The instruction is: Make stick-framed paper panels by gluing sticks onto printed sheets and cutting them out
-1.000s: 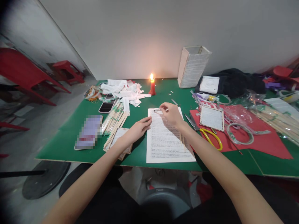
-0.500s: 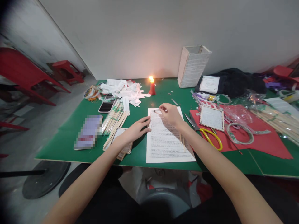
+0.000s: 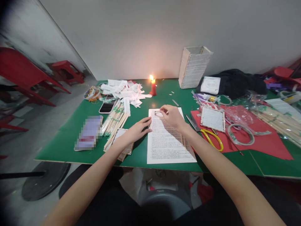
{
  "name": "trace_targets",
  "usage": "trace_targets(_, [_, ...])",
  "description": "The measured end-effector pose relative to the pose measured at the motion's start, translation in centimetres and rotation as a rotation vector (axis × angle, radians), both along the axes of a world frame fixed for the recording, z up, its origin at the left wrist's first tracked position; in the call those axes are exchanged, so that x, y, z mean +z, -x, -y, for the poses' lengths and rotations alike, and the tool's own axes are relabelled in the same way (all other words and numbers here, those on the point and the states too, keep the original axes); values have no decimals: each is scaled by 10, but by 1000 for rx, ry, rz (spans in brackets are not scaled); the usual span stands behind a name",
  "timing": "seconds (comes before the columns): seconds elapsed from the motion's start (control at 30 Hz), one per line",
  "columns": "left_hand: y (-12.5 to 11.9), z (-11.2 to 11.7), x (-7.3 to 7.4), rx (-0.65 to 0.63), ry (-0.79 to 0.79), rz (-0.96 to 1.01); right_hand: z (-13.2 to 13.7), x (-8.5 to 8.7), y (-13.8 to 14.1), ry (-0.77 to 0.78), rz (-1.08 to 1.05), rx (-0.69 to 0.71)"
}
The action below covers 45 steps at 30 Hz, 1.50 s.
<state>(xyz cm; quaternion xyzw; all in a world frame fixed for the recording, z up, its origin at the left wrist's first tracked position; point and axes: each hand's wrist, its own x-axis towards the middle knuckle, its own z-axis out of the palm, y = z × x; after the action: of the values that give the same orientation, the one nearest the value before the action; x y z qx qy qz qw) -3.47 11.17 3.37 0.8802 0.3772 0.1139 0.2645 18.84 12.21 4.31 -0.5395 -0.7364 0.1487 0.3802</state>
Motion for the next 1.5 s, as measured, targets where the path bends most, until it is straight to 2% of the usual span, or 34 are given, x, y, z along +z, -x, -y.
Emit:
trace_targets(0.2, [1,-1,-2,-5,-18,-1,-1,1,0,18,27,12])
trace_targets(0.53, [3,-4,-15,-40,-79,54,8,8,-1,11,48,18])
trace_targets(0.97, [4,-5,-13,-43,-86,36,11,6,-1,33,71,13])
trace_targets(1.33, [1,-6,-20,-11,-113,93,16,10,-2,34,97,33])
trace_targets(1.5, [-2,-9,-17,-26,-113,89,17,11,-2,34,96,37])
